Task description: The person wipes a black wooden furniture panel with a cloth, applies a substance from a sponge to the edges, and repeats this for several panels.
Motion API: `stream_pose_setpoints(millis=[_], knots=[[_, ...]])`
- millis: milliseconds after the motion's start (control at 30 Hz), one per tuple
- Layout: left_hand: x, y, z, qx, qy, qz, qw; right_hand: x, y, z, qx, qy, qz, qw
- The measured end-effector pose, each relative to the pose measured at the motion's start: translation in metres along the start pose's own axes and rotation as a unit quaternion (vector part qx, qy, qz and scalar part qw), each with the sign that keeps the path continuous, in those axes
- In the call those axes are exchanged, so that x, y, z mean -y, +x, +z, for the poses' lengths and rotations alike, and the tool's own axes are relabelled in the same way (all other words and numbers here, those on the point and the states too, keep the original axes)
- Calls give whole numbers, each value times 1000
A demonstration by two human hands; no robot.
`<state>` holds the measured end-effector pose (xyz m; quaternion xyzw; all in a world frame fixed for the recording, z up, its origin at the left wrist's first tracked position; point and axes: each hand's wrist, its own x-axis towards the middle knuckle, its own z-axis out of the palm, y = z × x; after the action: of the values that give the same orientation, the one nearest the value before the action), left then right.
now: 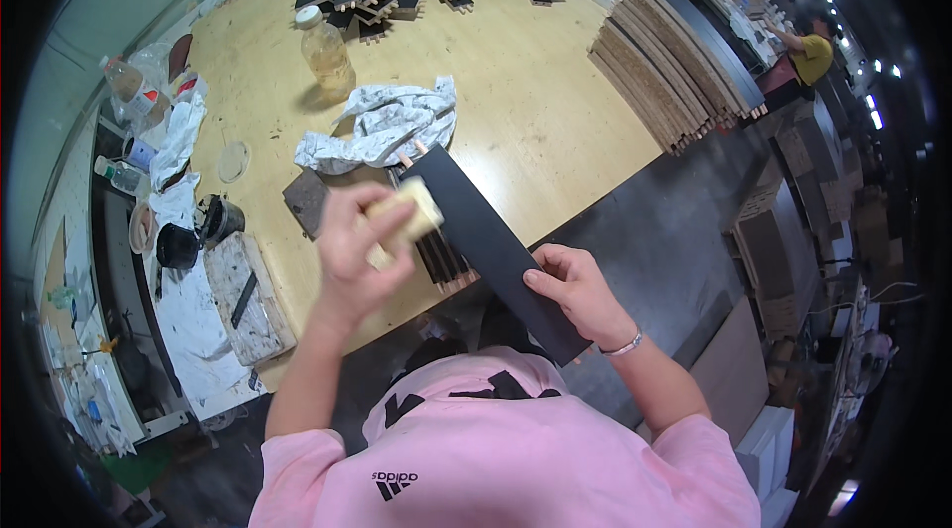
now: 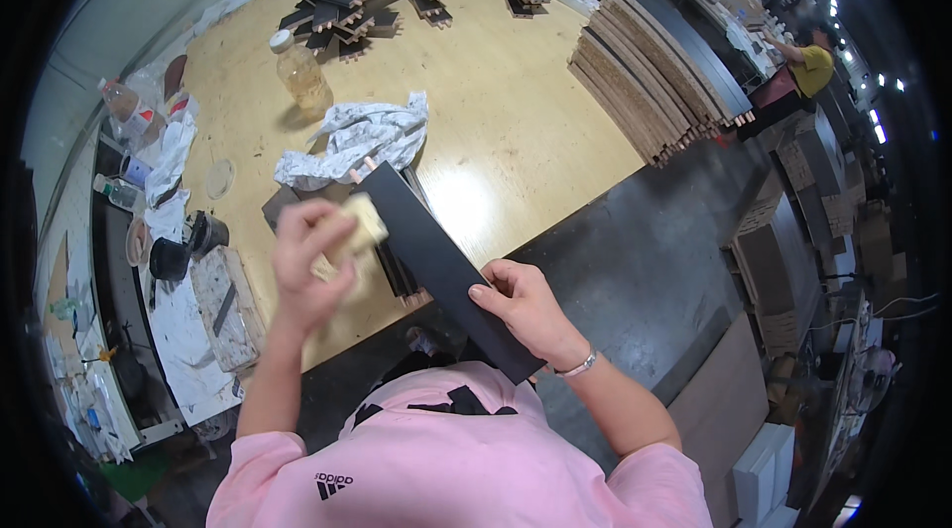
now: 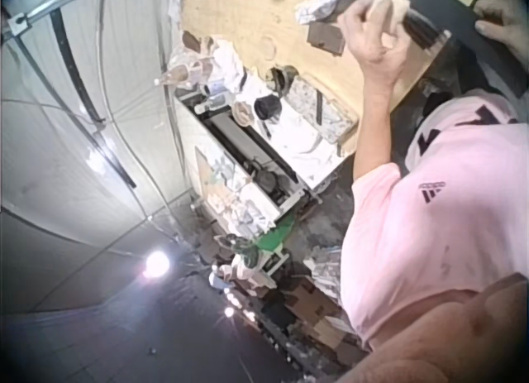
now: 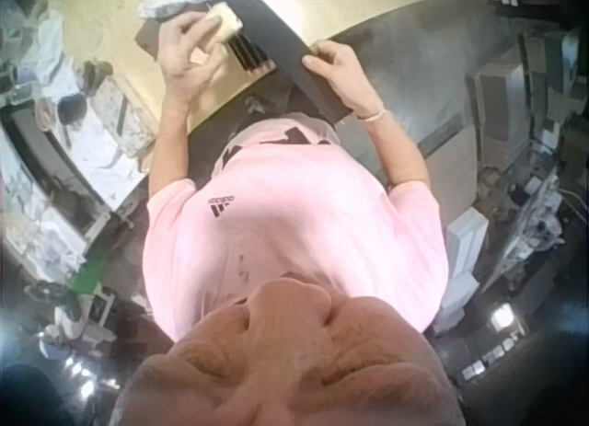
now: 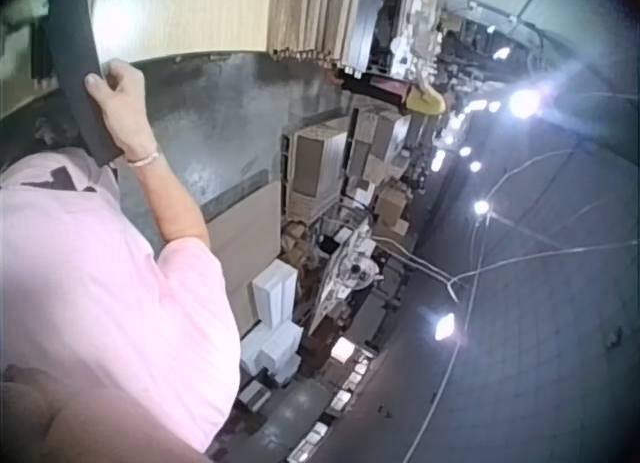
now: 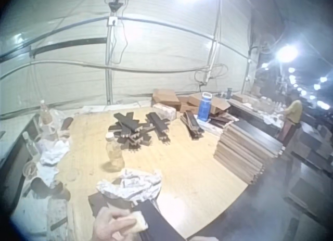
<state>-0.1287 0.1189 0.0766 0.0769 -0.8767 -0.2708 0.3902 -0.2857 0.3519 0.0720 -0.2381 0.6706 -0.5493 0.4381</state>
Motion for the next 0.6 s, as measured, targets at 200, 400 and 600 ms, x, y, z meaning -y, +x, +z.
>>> stream_pose_setpoints(millis=[200, 400, 600], knots=[[-30, -25, 0, 44, -69, 7, 997, -5, -1, -1, -7, -10, -10, 1000], [4, -2, -2, -90, -36, -72, 993, -5, -1, 3, -17, 56, -13, 998], [-52, -49, 25, 142, -163, -8, 976, 5, 16, 15, -57, 85, -13, 995]])
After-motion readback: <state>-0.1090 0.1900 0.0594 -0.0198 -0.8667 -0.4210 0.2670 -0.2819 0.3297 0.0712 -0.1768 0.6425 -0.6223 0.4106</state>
